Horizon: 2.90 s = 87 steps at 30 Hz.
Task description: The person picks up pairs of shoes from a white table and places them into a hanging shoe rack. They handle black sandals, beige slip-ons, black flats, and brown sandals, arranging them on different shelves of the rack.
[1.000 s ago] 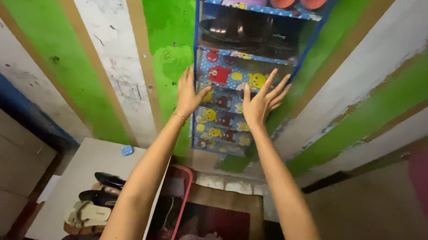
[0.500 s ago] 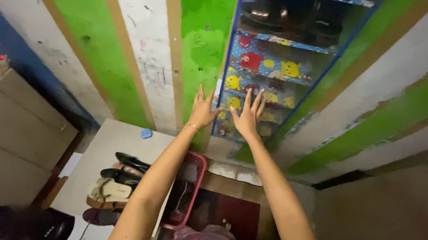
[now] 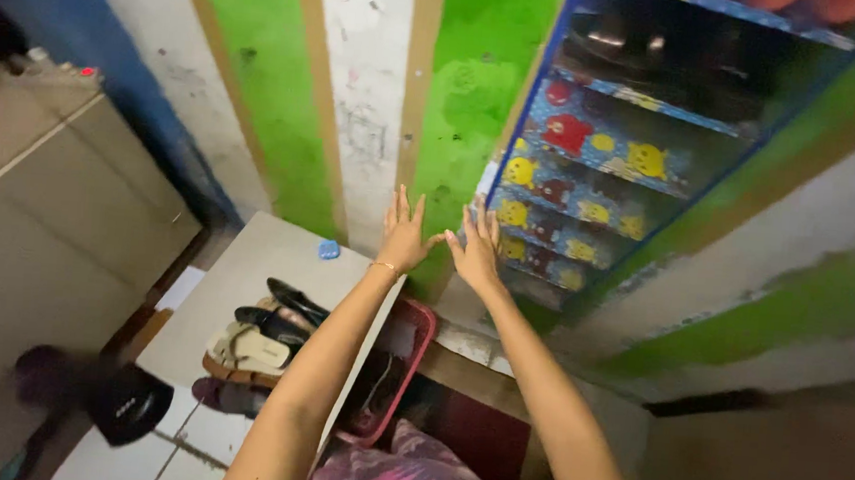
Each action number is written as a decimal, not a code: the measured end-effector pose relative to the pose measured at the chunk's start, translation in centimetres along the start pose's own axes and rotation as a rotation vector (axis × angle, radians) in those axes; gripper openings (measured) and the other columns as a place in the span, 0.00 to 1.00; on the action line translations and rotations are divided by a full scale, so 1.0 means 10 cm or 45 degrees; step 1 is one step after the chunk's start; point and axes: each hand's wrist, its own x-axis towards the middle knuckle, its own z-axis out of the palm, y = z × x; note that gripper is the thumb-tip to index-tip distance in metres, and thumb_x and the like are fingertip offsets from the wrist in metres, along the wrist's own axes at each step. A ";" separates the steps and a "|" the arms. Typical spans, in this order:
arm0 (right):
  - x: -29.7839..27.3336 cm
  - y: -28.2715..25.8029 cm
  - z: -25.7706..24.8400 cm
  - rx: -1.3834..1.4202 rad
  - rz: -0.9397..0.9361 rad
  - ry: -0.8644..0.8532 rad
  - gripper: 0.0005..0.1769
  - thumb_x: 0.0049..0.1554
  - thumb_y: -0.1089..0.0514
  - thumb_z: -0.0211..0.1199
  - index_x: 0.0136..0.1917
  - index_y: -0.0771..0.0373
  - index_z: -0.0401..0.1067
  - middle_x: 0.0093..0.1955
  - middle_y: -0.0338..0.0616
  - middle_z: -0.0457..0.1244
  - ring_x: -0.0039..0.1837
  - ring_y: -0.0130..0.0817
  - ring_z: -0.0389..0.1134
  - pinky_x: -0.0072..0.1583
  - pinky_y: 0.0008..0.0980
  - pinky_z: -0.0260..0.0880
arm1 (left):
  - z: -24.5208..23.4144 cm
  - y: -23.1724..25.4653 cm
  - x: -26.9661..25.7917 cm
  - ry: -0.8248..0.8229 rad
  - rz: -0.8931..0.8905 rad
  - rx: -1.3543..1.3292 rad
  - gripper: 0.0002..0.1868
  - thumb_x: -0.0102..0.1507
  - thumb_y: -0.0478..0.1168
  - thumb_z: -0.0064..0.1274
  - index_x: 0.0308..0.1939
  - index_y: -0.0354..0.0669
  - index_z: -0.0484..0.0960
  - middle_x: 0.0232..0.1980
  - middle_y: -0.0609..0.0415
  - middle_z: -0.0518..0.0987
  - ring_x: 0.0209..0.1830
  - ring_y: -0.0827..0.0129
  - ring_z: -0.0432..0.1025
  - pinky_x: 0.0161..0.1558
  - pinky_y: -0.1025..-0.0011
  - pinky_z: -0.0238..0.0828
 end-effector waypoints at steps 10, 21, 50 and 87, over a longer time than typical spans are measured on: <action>0.14 -0.62 0.81 -0.004 -0.149 -0.288 0.42 0.60 0.50 0.65 0.82 0.60 0.53 0.86 0.59 0.36 0.83 0.66 0.39 0.79 0.57 0.39 | -0.46 -0.89 -0.58 -0.009 -0.315 0.204 0.42 0.64 0.58 0.56 0.76 0.43 0.63 0.85 0.42 0.41 0.85 0.46 0.35 0.75 0.36 0.43; 0.15 -1.18 1.97 0.287 -0.582 -0.540 0.22 0.56 0.61 0.66 0.64 0.57 0.75 0.77 0.52 0.57 0.76 0.57 0.58 0.77 0.49 0.52 | 0.34 -2.89 -1.32 -0.080 -0.919 0.192 0.25 0.63 0.55 0.55 0.66 0.73 0.76 0.65 0.64 0.80 0.78 0.58 0.59 0.70 0.42 0.58; -0.97 -1.82 3.58 -0.165 -0.654 -1.396 0.27 0.58 0.41 0.65 0.67 0.50 0.71 0.66 0.49 0.62 0.67 0.54 0.64 0.65 0.53 0.69 | 0.75 -3.21 -2.94 0.024 -1.529 -0.494 0.27 0.69 0.49 0.46 0.64 0.33 0.71 0.65 0.31 0.74 0.68 0.41 0.70 0.68 0.50 0.67; -1.90 -0.85 5.28 1.058 0.336 -1.886 0.29 0.49 0.50 0.73 0.62 0.62 0.76 0.56 0.39 0.71 0.53 0.29 0.71 0.54 0.25 0.69 | 2.92 -4.46 -3.01 1.202 -1.472 -1.274 0.20 0.60 0.38 0.50 0.57 0.41 0.72 0.50 0.44 0.83 0.44 0.58 0.79 0.46 0.64 0.78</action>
